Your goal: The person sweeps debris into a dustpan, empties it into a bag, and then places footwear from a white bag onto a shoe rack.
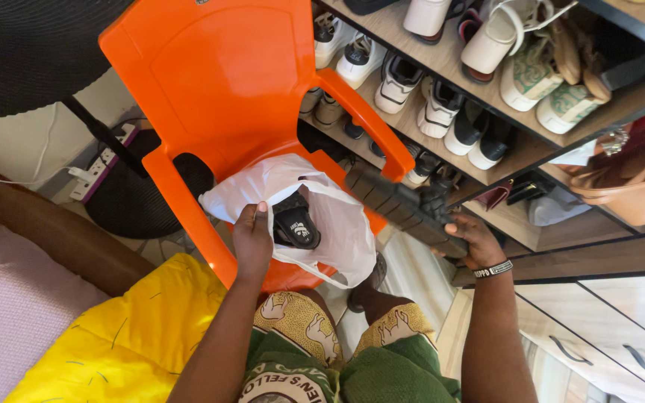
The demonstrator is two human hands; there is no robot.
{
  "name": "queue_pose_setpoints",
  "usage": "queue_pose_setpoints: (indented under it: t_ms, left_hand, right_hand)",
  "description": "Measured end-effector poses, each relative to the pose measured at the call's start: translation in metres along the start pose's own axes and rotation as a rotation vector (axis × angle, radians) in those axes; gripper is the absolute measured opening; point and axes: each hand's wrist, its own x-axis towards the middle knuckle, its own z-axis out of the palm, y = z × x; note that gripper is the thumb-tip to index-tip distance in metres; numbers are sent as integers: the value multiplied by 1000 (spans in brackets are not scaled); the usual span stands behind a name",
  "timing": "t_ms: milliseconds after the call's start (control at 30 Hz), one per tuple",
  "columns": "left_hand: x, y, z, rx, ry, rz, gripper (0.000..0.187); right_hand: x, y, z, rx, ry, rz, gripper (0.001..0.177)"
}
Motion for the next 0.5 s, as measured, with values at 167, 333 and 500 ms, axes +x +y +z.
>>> queue_pose_setpoints:
  t_ms: [167, 333, 500]
  left_hand:
    - [3, 28, 24, -92, -63, 138, 31]
    - [38, 62, 75, -421, -224, -14, 31]
    - [55, 62, 109, -611, -172, -217, 31]
  right_hand:
    - [23, 6, 117, -253, -178, 221, 63]
    - [129, 72, 211, 152, -272, 206, 42]
    - [195, 99, 164, 207, -349, 296, 44]
